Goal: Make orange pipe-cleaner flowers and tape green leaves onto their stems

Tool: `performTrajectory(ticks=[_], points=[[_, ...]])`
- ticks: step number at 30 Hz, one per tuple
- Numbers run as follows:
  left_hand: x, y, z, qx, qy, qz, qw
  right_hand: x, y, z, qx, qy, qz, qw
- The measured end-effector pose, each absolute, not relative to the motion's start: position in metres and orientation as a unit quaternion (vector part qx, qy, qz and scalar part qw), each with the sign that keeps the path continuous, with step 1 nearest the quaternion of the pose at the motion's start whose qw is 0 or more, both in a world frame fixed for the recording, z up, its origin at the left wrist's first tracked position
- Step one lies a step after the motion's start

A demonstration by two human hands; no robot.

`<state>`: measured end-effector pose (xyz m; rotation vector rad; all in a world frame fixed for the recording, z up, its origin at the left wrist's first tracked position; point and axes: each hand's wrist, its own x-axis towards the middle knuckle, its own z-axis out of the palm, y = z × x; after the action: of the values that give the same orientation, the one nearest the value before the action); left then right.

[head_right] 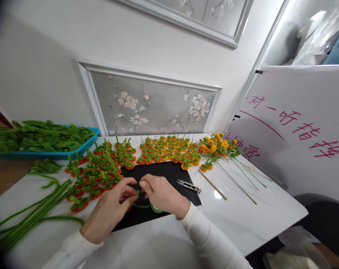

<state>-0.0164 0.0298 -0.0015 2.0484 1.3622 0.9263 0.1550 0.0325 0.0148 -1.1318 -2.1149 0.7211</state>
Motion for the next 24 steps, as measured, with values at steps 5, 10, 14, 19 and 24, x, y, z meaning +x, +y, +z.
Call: performTrajectory(ticks=[5, 10, 14, 19, 24], points=[[-0.019, 0.029, -0.001, 0.739, 0.513, 0.347, 0.265, 0.156, 0.036, 0.004, -0.360, -0.812, 0.271, 0.371], [-0.017, 0.027, 0.000, 0.735, 0.497, 0.339, 0.312, 0.153, 0.040, -0.003, -0.312, -0.857, 0.200, 0.357], [-0.015, 0.025, 0.002, 0.730, 0.487, 0.326, 0.351, 0.155, 0.042, -0.007, -0.325, -0.869, 0.159, 0.338], [-0.017, 0.024, 0.003, 0.728, 0.505, 0.322, 0.332, 0.158, 0.041, -0.011, -0.317, -0.881, 0.133, 0.324], [-0.018, 0.025, 0.004, 0.697, 0.496, 0.338, 0.392, 0.162, 0.040, -0.010, -0.299, -0.896, 0.096, 0.312]])
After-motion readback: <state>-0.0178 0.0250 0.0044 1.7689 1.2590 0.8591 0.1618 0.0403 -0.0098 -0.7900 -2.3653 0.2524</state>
